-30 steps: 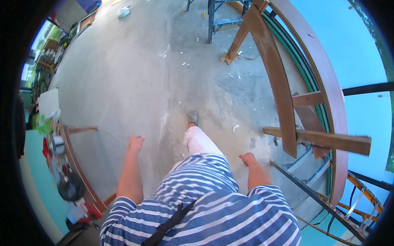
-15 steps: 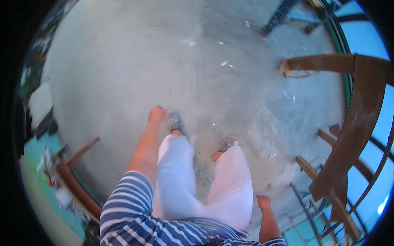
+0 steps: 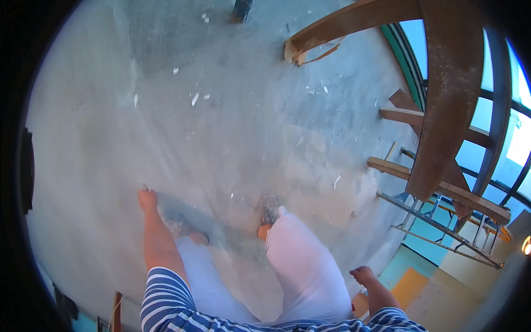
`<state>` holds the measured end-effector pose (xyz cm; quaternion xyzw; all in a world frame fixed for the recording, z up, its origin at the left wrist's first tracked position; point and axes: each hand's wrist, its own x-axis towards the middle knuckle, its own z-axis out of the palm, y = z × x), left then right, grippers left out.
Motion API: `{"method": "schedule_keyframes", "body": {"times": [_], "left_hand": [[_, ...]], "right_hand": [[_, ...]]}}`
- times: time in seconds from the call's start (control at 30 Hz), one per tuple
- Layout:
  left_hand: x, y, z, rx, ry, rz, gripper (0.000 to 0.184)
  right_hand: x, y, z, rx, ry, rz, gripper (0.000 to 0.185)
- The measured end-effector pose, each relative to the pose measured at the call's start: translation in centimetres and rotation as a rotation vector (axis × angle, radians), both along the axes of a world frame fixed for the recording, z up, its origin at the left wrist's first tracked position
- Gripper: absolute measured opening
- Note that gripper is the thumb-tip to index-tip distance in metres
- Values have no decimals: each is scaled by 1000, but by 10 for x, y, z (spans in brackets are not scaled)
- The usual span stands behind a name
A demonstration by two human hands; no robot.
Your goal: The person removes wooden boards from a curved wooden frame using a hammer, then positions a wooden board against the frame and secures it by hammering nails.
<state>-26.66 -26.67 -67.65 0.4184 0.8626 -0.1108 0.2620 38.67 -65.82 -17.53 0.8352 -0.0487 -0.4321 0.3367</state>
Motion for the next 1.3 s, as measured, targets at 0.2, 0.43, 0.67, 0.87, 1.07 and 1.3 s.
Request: {"method": "schedule_keyframes", "body": {"times": [0.2, 0.43, 0.67, 0.87, 1.07, 1.3], "left_hand": [[-16, 20, -4, -132, 26, -227, 33], [50, 12, 4, -106, -122, -361, 36], [296, -43, 241, -386, -953, -152, 30], [413, -66, 455, -439, -1344, -434, 26], [458, -16, 527, -554, -1381, -532, 25], [486, 118, 399, -304, -880, -912, 31]], "right_hand": [[13, -2, -24, 230, -158, -164, 37], [10, -19, -56, 261, 64, 133, 31], [-29, 121, -56, 815, 180, -177, 26], [-67, 217, 12, 1157, 373, -834, 20], [-27, 254, 64, 1139, 383, -902, 10], [70, 240, 62, 1144, 49, -764, 8]]}}
